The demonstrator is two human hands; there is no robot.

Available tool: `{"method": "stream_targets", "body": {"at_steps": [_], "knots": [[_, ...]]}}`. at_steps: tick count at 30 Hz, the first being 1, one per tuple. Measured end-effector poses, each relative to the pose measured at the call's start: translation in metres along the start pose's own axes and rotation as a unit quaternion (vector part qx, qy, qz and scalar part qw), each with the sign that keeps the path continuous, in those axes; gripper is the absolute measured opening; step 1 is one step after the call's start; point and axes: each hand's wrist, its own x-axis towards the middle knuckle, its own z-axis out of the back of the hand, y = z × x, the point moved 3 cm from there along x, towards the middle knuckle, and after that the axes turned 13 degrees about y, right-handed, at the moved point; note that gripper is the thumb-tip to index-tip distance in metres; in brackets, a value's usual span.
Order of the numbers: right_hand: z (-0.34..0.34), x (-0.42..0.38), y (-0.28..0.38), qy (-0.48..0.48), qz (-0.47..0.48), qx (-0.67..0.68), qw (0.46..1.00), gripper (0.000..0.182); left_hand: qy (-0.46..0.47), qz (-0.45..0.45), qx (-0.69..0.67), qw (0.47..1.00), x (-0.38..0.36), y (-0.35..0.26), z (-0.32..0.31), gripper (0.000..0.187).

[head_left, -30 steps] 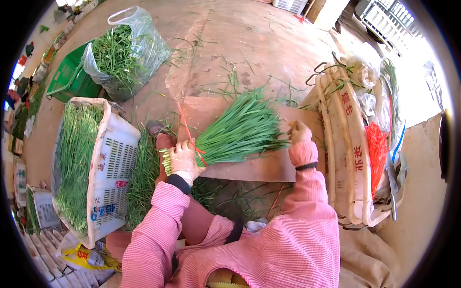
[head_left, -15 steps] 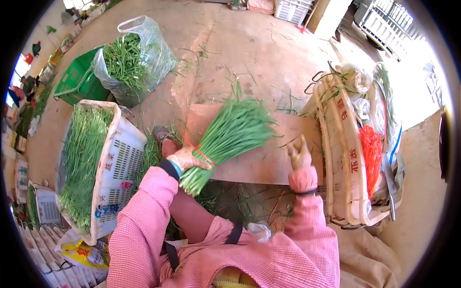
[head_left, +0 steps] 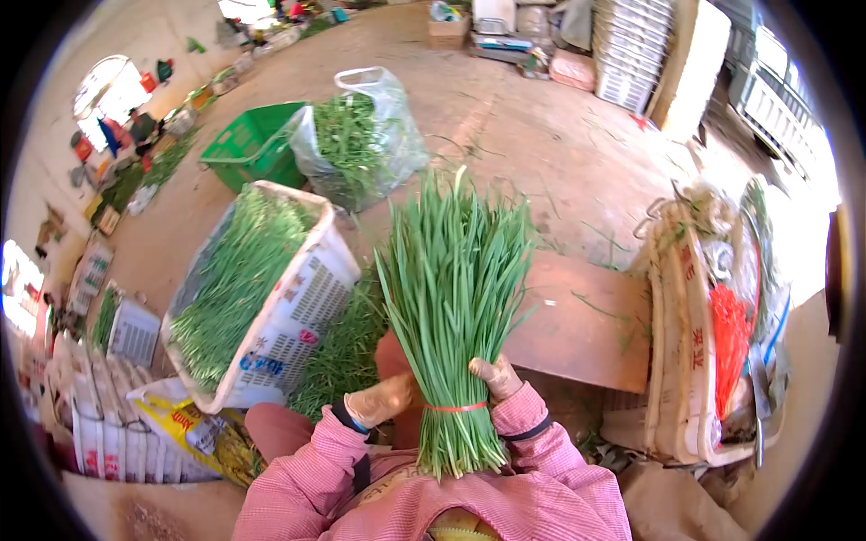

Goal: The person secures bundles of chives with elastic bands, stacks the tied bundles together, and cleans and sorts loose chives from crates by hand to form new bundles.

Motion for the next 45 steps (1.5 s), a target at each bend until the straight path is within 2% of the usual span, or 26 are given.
{"method": "stream_targets", "body": {"at_steps": [1, 3, 7, 8, 9, 10, 11, 12, 13, 14, 16, 18, 21, 26, 28, 29, 31, 32, 34, 35, 36, 37, 39, 42, 44, 45], "knots": [[-0.006, 0.009, -0.009, 0.020, -0.008, 0.000, 1.000, 0.067, -0.013, -0.013, 0.012, 1.000, 0.003, -0.011, -0.005, 0.090], [-0.017, 0.015, -0.026, -0.023, 0.052, -0.138, 0.989, 0.063, -0.199, -0.093, 0.163, 0.962, 0.004, -0.025, -0.009, 0.079], [-0.027, 0.023, -0.027, 0.002, 0.021, -0.155, 0.988, 0.061, -0.256, -0.147, 0.103, 0.950, -0.004, -0.016, 0.009, 0.061], [-0.031, 0.019, -0.018, 0.002, -0.055, -0.155, 0.986, 0.065, -0.250, -0.157, 0.076, 0.953, -0.006, -0.014, 0.008, 0.059], [-0.029, 0.016, -0.001, 0.012, -0.068, -0.231, 0.971, 0.069, -0.243, -0.167, 0.048, 0.954, -0.006, -0.010, 0.006, 0.058], [-0.030, 0.014, 0.015, 0.013, -0.002, -0.314, 0.949, 0.073, -0.251, -0.167, 0.036, 0.953, -0.008, -0.006, 0.005, 0.055], [-0.031, 0.004, 0.029, -0.073, -0.045, -0.362, 0.928, 0.073, -0.251, -0.167, 0.028, 0.953, -0.009, -0.005, 0.006, 0.055], [-0.013, -0.009, 0.033, -0.199, 0.076, -0.415, 0.884, 0.065, -0.263, -0.174, 0.052, 0.948, -0.009, -0.005, 0.005, 0.054], [-0.027, -0.011, 0.045, -0.204, 0.072, -0.419, 0.882, 0.065, -0.273, -0.181, 0.077, 0.942, -0.007, -0.008, 0.004, 0.053], [-0.050, -0.014, 0.069, -0.208, 0.112, -0.632, 0.738, 0.058, -0.257, -0.186, 0.066, 0.946, -0.006, -0.011, -0.001, 0.052], [-0.075, -0.009, 0.088, -0.203, 0.137, -0.802, 0.545, 0.052, -0.261, -0.173, 0.056, 0.948, -0.005, -0.007, 0.002, 0.053], [-0.089, 0.006, 0.082, -0.101, 0.126, -0.849, 0.504, 0.035, -0.270, -0.164, 0.059, 0.947, -0.003, -0.005, 0.000, 0.053], [-0.060, 0.020, 0.072, -0.044, 0.095, -0.837, 0.538, 0.026, -0.247, -0.148, 0.041, 0.957, -0.003, -0.009, 0.000, 0.057], [-0.049, 0.025, 0.071, -0.059, 0.064, -0.812, 0.578, 0.017, -0.261, -0.163, 0.093, 0.947, -0.001, -0.007, -0.003, 0.055], [-0.047, 0.023, 0.069, -0.048, 0.106, -0.863, 0.492, 0.019, -0.257, -0.166, 0.105, 0.946, 0.002, -0.007, -0.005, 0.056], [-0.040, 0.026, 0.074, -0.048, 0.109, -0.863, 0.490, 0.019, -0.254, -0.168, 0.115, 0.946, 0.002, -0.008, -0.006, 0.056], [-0.006, 0.028, 0.108, -0.147, 0.236, -0.604, 0.747, 0.027, -0.255, -0.187, 0.128, 0.940, 0.004, -0.008, -0.009, 0.054], [0.012, 0.029, 0.124, -0.186, 0.285, -0.435, 0.834, 0.032, -0.265, -0.180, 0.106, 0.941, 0.003, -0.006, -0.008, 0.055], [0.006, 0.028, 0.162, -0.252, 0.312, -0.549, 0.733, 0.041, -0.265, -0.194, 0.136, 0.935, 0.005, -0.006, -0.011, 0.049], [-0.029, 0.024, 0.183, -0.259, 0.271, -0.786, 0.492, 0.045, -0.265, -0.197, 0.137, 0.934, 0.007, -0.005, -0.014, 0.049], [-0.056, 0.029, 0.185, -0.197, 0.204, -0.760, 0.585, 0.057, -0.272, -0.204, 0.147, 0.929, 0.008, -0.004, -0.015, 0.049], [-0.075, 0.033, 0.183, -0.198, 0.206, -0.759, 0.584, 0.057, -0.279, -0.209, 0.154, 0.924, 0.009, -0.004, -0.017, 0.049], [-0.105, 0.054, 0.163, -0.036, 0.067, -0.959, 0.273, 0.063, -0.273, -0.205, 0.133, 0.930, 0.014, -0.009, -0.028, 0.049], [-0.107, 0.079, 0.143, 0.044, -0.008, -0.979, 0.197, 0.051, -0.268, -0.196, 0.121, 0.935, 0.017, -0.008, -0.033, 0.048], [-0.083, 0.094, 0.137, 0.125, 0.020, -0.950, 0.284, 0.053, -0.275, -0.181, 0.118, 0.937, 0.016, -0.008, -0.033, 0.049], [-0.083, 0.099, 0.146, 0.124, 0.027, -0.951, 0.281, 0.053, -0.274, -0.185, 0.124, 0.936, 0.016, -0.010, -0.034, 0.049]]}}
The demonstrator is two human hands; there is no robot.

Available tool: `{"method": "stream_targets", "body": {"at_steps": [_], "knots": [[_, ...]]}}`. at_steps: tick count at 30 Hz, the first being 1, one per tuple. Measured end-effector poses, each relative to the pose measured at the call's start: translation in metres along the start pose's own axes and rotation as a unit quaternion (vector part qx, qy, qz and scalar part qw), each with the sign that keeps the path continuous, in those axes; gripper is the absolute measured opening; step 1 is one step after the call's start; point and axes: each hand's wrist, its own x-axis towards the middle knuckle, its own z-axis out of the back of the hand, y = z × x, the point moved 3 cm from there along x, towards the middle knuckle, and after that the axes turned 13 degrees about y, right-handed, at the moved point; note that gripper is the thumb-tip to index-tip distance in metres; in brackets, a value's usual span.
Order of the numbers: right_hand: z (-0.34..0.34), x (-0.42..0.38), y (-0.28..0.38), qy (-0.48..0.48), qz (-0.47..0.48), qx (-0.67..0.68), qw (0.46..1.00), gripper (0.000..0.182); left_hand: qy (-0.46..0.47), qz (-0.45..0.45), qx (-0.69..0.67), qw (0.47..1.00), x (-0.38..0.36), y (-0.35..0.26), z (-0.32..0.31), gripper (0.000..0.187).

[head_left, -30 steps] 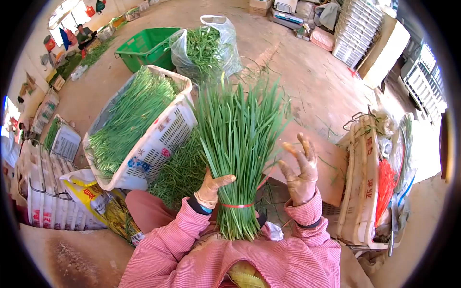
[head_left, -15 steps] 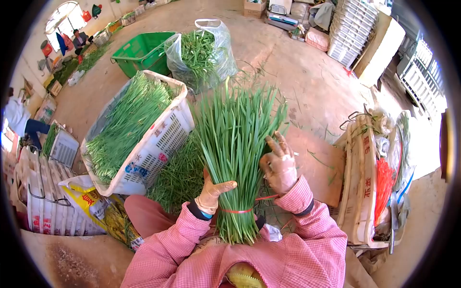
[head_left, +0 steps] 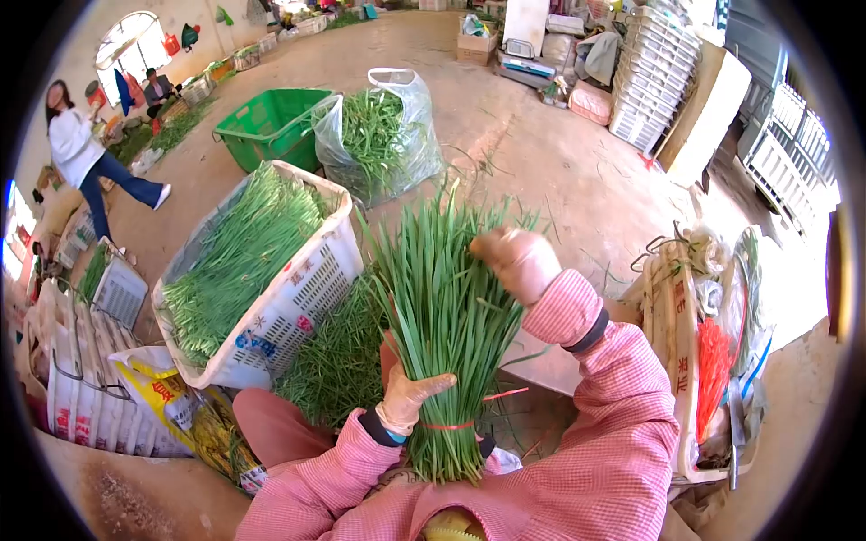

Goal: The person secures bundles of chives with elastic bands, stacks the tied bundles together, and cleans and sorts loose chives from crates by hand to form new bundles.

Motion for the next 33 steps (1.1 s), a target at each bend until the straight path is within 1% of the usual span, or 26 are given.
{"method": "stream_targets", "body": {"at_steps": [2, 3, 5, 6, 8, 9, 10, 11, 12, 13, 14, 15, 16, 17, 18, 19, 20, 21, 22, 23, 24, 25, 27, 30, 32, 33], "knots": [[0.021, 0.001, -0.031, -0.208, -0.169, 0.148, 0.952, 0.037, 0.000, 0.010, -0.009, 1.000, -0.002, 0.000, -0.001, 0.052], [0.037, 0.006, -0.033, -0.209, -0.168, 0.148, 0.952, 0.037, 0.014, 0.016, -0.008, 1.000, -0.002, 0.001, 0.000, 0.058], [0.067, 0.022, -0.027, -0.016, -0.207, 0.064, 0.976, 0.024, 0.015, 0.009, -0.011, 1.000, 0.000, -0.003, -0.005, 0.061], [0.065, 0.031, -0.021, -0.015, -0.208, 0.064, 0.976, 0.024, 0.015, 0.003, -0.016, 1.000, -0.001, -0.005, -0.008, 0.063], [0.044, 0.051, -0.012, 0.111, -0.171, 0.025, 0.979, 0.022, 0.019, -0.001, -0.018, 1.000, 0.000, -0.006, -0.012, 0.065], [0.034, 0.056, -0.012, 0.130, -0.107, -0.025, 0.985, 0.022, 0.017, -0.009, -0.023, 1.000, 0.000, -0.007, -0.014, 0.065], [0.011, 0.062, -0.024, 0.131, -0.104, -0.027, 0.986, 0.022, 0.012, -0.018, -0.026, 0.999, 0.000, -0.009, -0.014, 0.065], [-0.015, 0.065, -0.049, -0.005, -0.146, 0.167, 0.975, 0.021, 0.008, -0.021, -0.027, 0.999, 0.001, -0.008, -0.010, 0.065], [-0.035, 0.060, -0.074, -0.136, -0.180, 0.354, 0.908, 0.021, 0.011, -0.014, -0.013, 1.000, 0.001, -0.003, -0.004, 0.066], [-0.041, 0.051, -0.107, -0.255, -0.279, 0.470, 0.797, 0.018, 0.012, -0.004, -0.002, 1.000, -0.002, 0.000, -0.001, 0.068], [-0.022, 0.025, -0.123, -0.340, -0.263, 0.556, 0.711, 0.018, 0.007, -0.004, -0.005, 1.000, -0.005, 0.000, -0.001, 0.068], [-0.024, 0.002, -0.150, -0.344, -0.344, 0.503, 0.714, 0.020, -0.002, -0.018, -0.005, 1.000, -0.006, -0.003, -0.003, 0.068], [-0.058, -0.019, -0.186, -0.362, -0.348, 0.567, 0.653, 0.030, -0.012, -0.030, -0.004, 0.999, -0.007, -0.005, -0.003, 0.069], [-0.068, -0.052, -0.193, -0.160, -0.512, 0.252, 0.805, 0.051, -0.014, -0.026, -0.020, 0.999, -0.008, -0.006, -0.002, 0.070], [-0.062, -0.077, -0.156, -0.080, -0.566, 0.179, 0.801, 0.072, -0.017, -0.027, -0.025, 0.999, -0.008, -0.005, -0.001, 0.070], [-0.067, -0.102, -0.117, -0.079, -0.520, 0.193, 0.828, 0.084, -0.022, -0.034, -0.024, 0.999, -0.007, -0.005, 0.001, 0.070], [-0.118, -0.116, -0.133, -0.042, -0.568, 0.219, 0.792, 0.086, -0.029, -0.043, -0.025, 0.998, -0.004, -0.004, 0.002, 0.070], [-0.110, -0.120, -0.089, 0.020, -0.563, 0.225, 0.795, 0.084, -0.030, -0.055, -0.032, 0.998, -0.003, -0.004, 0.001, 0.064], [-0.138, -0.132, -0.074, -0.058, -0.471, 0.257, 0.842, 0.073, -0.037, -0.058, -0.041, 0.997, 0.000, 0.000, 0.001, 0.064], [-0.120, -0.126, -0.036, -0.199, -0.363, 0.299, 0.860, 0.055, -0.020, -0.053, -0.051, 0.997, 0.004, 0.007, 0.001, 0.060], [-0.106, -0.116, -0.020, -0.263, -0.294, 0.372, 0.840, 0.045, -0.003, -0.042, -0.058, 0.997, 0.006, 0.012, 0.000, 0.057], [-0.077, -0.104, -0.003, -0.266, -0.280, 0.491, 0.781, 0.040, -0.009, -0.051, -0.032, 0.998, 0.006, 0.013, -0.003, 0.050], [-0.031, -0.079, 0.019, -0.266, -0.254, 0.563, 0.740, 0.037, -0.012, -0.044, -0.025, 0.999, 0.005, 0.014, -0.013, 0.050], [-0.003, -0.035, 0.036, -0.207, -0.216, 0.446, 0.843, 0.031, -0.007, -0.063, -0.004, 0.998, 0.009, 0.010, -0.023, 0.048], [-0.054, -0.003, 0.021, -0.194, -0.180, 0.486, 0.833, 0.026, 0.022, -0.035, 0.006, 0.999, 0.008, 0.010, -0.022, 0.045], [-0.047, -0.003, 0.014, -0.199, -0.200, 0.582, 0.762, 0.022, 0.017, -0.035, 0.006, 0.999, 0.007, 0.009, -0.019, 0.045]]}}
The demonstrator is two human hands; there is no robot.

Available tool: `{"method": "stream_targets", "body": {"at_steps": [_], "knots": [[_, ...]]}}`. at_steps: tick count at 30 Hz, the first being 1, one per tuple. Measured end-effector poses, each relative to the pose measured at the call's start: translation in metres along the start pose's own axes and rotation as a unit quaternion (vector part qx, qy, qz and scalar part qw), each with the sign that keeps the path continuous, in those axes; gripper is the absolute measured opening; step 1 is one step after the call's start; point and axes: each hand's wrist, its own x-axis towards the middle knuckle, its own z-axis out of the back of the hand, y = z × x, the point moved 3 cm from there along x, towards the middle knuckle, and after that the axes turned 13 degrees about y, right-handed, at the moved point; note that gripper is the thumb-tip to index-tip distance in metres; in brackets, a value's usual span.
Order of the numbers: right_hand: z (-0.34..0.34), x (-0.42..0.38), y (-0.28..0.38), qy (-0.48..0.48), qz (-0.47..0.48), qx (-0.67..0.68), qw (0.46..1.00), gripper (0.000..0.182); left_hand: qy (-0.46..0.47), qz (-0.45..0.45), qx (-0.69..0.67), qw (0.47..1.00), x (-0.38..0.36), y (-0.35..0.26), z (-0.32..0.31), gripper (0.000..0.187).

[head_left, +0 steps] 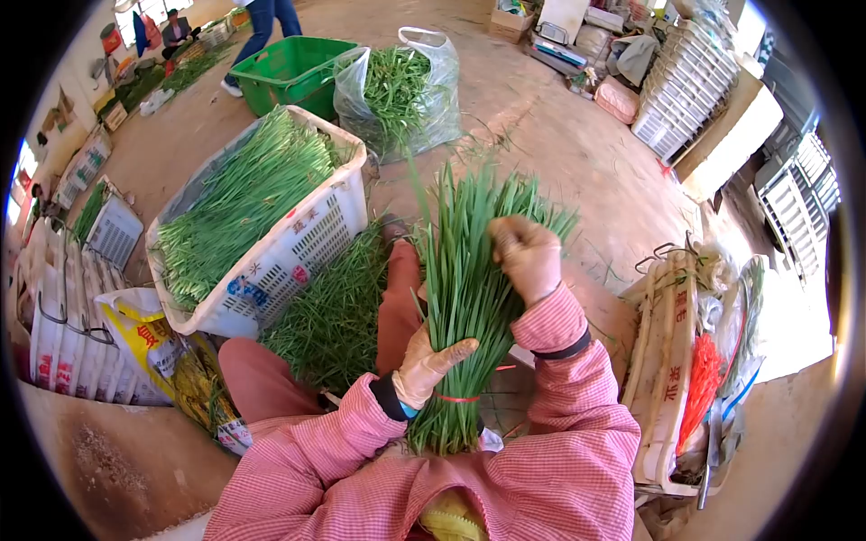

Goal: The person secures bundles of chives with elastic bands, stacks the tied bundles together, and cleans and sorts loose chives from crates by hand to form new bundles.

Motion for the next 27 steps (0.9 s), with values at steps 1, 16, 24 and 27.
{"method": "stream_targets", "body": {"at_steps": [1, 16, 24, 27], "knots": [[0.012, 0.004, 0.003, -0.010, -0.046, 0.112, 0.993, 0.018, 0.016, 0.004, 0.020, 1.000, 0.000, -0.001, 0.003, 0.045], [-0.028, -0.058, 0.009, 0.229, 0.119, -0.223, 0.940, 0.029, -0.023, 0.012, -0.002, 1.000, -0.008, 0.005, 0.021, 0.037], [-0.032, -0.055, 0.016, 0.258, 0.172, -0.387, 0.869, 0.013, 0.009, 0.018, 0.023, 1.000, -0.009, 0.003, 0.017, 0.044], [-0.035, -0.057, 0.019, 0.176, 0.157, -0.414, 0.879, 0.007, 0.014, 0.017, -0.018, 1.000, -0.007, 0.005, 0.015, 0.045]]}}
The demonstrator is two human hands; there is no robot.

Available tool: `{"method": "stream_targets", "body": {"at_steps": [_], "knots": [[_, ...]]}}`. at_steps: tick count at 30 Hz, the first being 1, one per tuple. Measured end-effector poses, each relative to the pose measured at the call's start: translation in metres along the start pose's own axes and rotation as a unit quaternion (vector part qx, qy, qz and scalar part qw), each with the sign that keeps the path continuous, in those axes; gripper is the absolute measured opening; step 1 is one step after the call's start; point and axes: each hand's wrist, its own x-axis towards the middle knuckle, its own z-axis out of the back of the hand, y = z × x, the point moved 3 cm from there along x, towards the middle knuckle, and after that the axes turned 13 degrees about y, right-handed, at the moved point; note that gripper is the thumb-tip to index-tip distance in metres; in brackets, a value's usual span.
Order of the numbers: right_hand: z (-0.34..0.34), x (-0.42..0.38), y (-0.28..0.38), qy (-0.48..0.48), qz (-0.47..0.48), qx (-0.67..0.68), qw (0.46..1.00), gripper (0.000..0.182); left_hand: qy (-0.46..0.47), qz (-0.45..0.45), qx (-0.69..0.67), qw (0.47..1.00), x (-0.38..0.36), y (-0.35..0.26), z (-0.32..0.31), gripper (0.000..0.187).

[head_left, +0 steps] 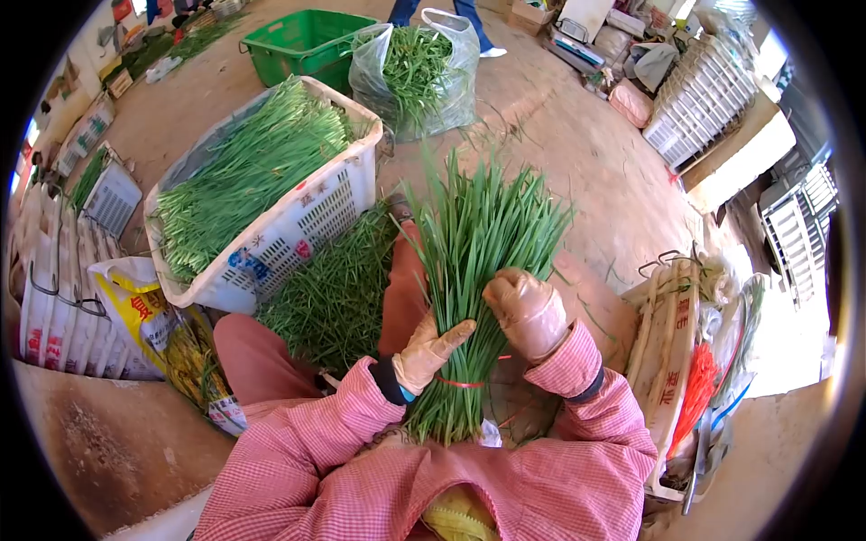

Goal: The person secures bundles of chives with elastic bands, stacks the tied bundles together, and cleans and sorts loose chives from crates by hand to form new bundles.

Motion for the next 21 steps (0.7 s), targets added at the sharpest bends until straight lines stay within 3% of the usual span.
{"method": "stream_targets", "body": {"at_steps": [1, 2, 3, 4, 5, 6, 8, 10, 12, 14, 15, 16, 18, 21], "knots": [[0.003, 0.000, -0.002, -0.059, -0.045, 0.026, 0.997, 0.008, 0.001, -0.017, -0.002, 1.000, 0.000, 0.002, 0.000, 0.046], [0.011, 0.002, -0.015, -0.125, -0.072, 0.175, 0.974, 0.015, 0.002, -0.035, -0.004, 0.999, 0.003, 0.003, 0.000, 0.048], [0.029, 0.011, -0.030, -0.161, 0.004, 0.276, 0.948, 0.021, 0.001, -0.049, -0.011, 0.999, 0.005, 0.004, -0.002, 0.048], [0.050, 0.015, -0.027, -0.236, 0.022, 0.143, 0.961, 0.032, -0.002, -0.050, -0.013, 0.999, 0.005, 0.005, -0.002, 0.048], [0.067, 0.020, -0.013, -0.146, -0.048, 0.181, 0.971, 0.047, 0.003, -0.035, -0.024, 0.999, 0.006, 0.007, -0.003, 0.047], [0.075, 0.026, -0.001, -0.147, -0.049, 0.181, 0.971, 0.047, 0.009, -0.017, -0.034, 0.999, 0.006, 0.008, -0.004, 0.047], [0.071, 0.047, 0.017, 0.013, -0.094, 0.087, 0.992, 0.060, 0.008, -0.029, -0.017, 0.999, 0.007, 0.010, -0.005, 0.047], [0.051, 0.064, 0.020, 0.035, -0.029, -0.018, 0.999, 0.055, 0.002, -0.049, -0.005, 0.999, 0.010, 0.017, -0.004, 0.047], [0.015, 0.077, 0.005, 0.090, -0.001, -0.022, 0.996, 0.025, -0.019, -0.065, 0.070, 0.995, 0.011, 0.023, 0.001, 0.052], [0.003, 0.079, -0.010, 0.004, 0.003, 0.039, 0.999, 0.021, -0.025, -0.066, 0.072, 0.995, 0.010, 0.021, 0.004, 0.051], [0.011, 0.080, -0.031, -0.104, -0.091, 0.169, 0.976, 0.021, -0.028, -0.065, 0.073, 0.995, 0.011, 0.021, 0.005, 0.051], [0.022, 0.078, -0.057, -0.209, -0.183, 0.291, 0.916, 0.021, -0.028, -0.064, 0.072, 0.995, 0.010, 0.018, 0.006, 0.051], [0.067, 0.053, -0.100, -0.295, -0.146, 0.465, 0.822, 0.028, -0.009, -0.024, -0.001, 1.000, 0.007, 0.011, 0.010, 0.047], [0.071, -0.018, -0.109, -0.342, -0.202, 0.350, 0.849, 0.054, -0.026, 0.022, -0.062, 0.998, 0.001, 0.002, 0.027, 0.048]]}}
